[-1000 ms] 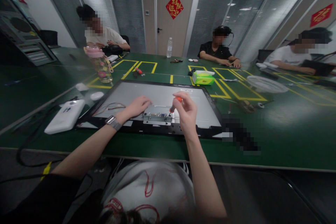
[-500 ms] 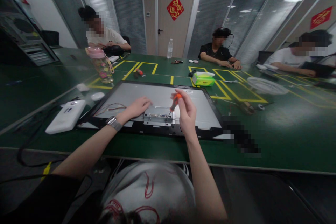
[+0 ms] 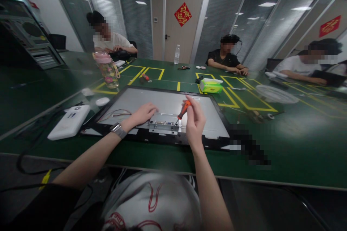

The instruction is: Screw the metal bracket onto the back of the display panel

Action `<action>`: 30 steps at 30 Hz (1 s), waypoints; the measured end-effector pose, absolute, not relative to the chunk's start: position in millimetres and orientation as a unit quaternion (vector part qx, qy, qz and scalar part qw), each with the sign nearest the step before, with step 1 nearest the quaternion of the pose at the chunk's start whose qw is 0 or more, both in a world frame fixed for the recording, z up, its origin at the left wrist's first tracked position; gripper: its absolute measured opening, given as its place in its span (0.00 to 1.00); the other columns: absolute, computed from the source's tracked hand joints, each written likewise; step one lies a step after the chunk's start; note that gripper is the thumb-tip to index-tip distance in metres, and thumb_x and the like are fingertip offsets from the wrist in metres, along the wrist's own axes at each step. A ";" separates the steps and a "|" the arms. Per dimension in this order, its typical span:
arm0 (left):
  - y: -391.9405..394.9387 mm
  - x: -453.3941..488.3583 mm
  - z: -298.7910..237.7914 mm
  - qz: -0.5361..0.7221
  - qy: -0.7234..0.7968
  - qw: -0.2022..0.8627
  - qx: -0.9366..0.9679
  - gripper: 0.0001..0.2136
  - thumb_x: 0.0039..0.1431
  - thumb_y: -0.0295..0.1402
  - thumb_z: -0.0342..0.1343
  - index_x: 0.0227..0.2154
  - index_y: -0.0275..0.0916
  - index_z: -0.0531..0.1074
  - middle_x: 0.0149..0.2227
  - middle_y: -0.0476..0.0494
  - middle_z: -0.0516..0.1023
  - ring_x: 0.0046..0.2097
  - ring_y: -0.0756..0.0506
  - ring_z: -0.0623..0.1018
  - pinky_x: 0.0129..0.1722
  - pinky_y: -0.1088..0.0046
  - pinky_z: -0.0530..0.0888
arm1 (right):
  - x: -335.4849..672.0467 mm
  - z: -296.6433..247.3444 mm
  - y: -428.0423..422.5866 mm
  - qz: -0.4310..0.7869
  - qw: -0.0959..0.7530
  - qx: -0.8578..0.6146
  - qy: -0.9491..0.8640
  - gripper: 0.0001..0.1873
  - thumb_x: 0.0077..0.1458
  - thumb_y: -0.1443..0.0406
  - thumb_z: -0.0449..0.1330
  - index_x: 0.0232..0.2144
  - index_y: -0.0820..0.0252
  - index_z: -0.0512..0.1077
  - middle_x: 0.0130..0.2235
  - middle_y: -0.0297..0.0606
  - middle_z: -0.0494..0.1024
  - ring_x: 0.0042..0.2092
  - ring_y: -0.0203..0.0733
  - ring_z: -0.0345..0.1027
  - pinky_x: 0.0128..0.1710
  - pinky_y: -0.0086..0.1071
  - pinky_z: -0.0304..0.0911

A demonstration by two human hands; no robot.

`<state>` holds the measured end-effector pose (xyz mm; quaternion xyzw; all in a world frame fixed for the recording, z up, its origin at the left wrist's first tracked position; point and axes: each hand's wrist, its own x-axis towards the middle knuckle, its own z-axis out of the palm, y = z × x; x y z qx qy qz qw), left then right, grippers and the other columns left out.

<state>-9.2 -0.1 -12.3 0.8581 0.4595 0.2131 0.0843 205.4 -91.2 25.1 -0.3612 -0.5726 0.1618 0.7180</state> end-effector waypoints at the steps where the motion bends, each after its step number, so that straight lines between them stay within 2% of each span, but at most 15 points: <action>1: 0.2 -9.5 -12.7 0.213 0.458 0.083 0.859 0.15 0.64 0.29 0.42 0.39 0.36 0.76 0.37 0.41 0.72 0.42 0.43 0.73 0.46 0.66 0.70 | 205.3 24.4 -90.1 0.158 0.722 -0.360 -0.569 0.14 0.59 0.63 0.56 0.47 0.52 0.74 0.42 0.38 0.75 0.42 0.42 0.70 0.46 0.39 0.64; 5: 0.8 -10.1 -13.6 0.215 0.459 0.078 0.859 0.15 0.64 0.29 0.42 0.39 0.36 0.76 0.37 0.41 0.72 0.42 0.44 0.73 0.46 0.66 0.70 | 205.9 24.5 -89.2 0.120 0.730 -0.360 -0.568 0.10 0.54 0.65 0.61 0.40 0.52 0.76 0.38 0.36 0.71 0.40 0.40 0.67 0.44 0.36 0.63; 9: -0.2 -9.6 -11.5 0.216 0.459 0.086 0.858 0.15 0.64 0.28 0.43 0.39 0.36 0.76 0.38 0.41 0.73 0.42 0.43 0.74 0.46 0.66 0.70 | 206.5 27.5 -93.1 0.112 0.708 -0.370 -0.590 0.13 0.61 0.66 0.54 0.46 0.52 0.74 0.42 0.39 0.73 0.46 0.40 0.67 0.49 0.38 0.61; 11: -1.0 -9.3 -10.4 0.216 0.459 0.088 0.857 0.15 0.64 0.28 0.43 0.39 0.36 0.76 0.38 0.40 0.73 0.43 0.43 0.74 0.47 0.66 0.70 | 206.5 27.6 -93.3 0.131 0.706 -0.370 -0.589 0.14 0.61 0.65 0.54 0.48 0.53 0.73 0.43 0.39 0.73 0.46 0.40 0.68 0.48 0.38 0.62; 18: -0.8 -9.4 -12.7 0.217 0.464 0.089 0.854 0.15 0.64 0.29 0.43 0.39 0.35 0.76 0.38 0.40 0.73 0.43 0.43 0.74 0.48 0.66 0.70 | 207.7 22.3 -85.1 0.160 0.744 -0.361 -0.539 0.08 0.50 0.65 0.65 0.35 0.58 0.74 0.37 0.36 0.70 0.40 0.39 0.67 0.40 0.33 0.64; 23: -1.6 -9.3 -11.9 0.210 0.471 0.091 0.852 0.15 0.65 0.29 0.43 0.40 0.36 0.76 0.39 0.40 0.73 0.43 0.43 0.74 0.47 0.67 0.70 | 211.5 14.8 -78.6 0.209 0.767 -0.347 -0.497 0.07 0.48 0.63 0.66 0.31 0.58 0.74 0.33 0.33 0.70 0.35 0.35 0.65 0.34 0.30 0.61; 26: -3.5 -8.7 -9.1 0.207 0.474 0.095 0.851 0.15 0.65 0.28 0.43 0.40 0.36 0.76 0.39 0.40 0.73 0.44 0.44 0.74 0.48 0.67 0.69 | 212.8 12.3 -76.7 0.247 0.764 -0.342 -0.488 0.08 0.51 0.61 0.65 0.34 0.57 0.75 0.33 0.34 0.72 0.35 0.36 0.66 0.38 0.31 0.62; 30: -4.5 -8.2 -7.4 0.207 0.474 0.098 0.850 0.15 0.65 0.28 0.42 0.40 0.35 0.76 0.39 0.40 0.73 0.44 0.43 0.74 0.48 0.67 0.69 | 210.9 14.4 -78.8 0.296 0.747 -0.319 -0.503 0.13 0.56 0.59 0.60 0.43 0.55 0.74 0.39 0.38 0.76 0.40 0.39 0.70 0.45 0.37 0.63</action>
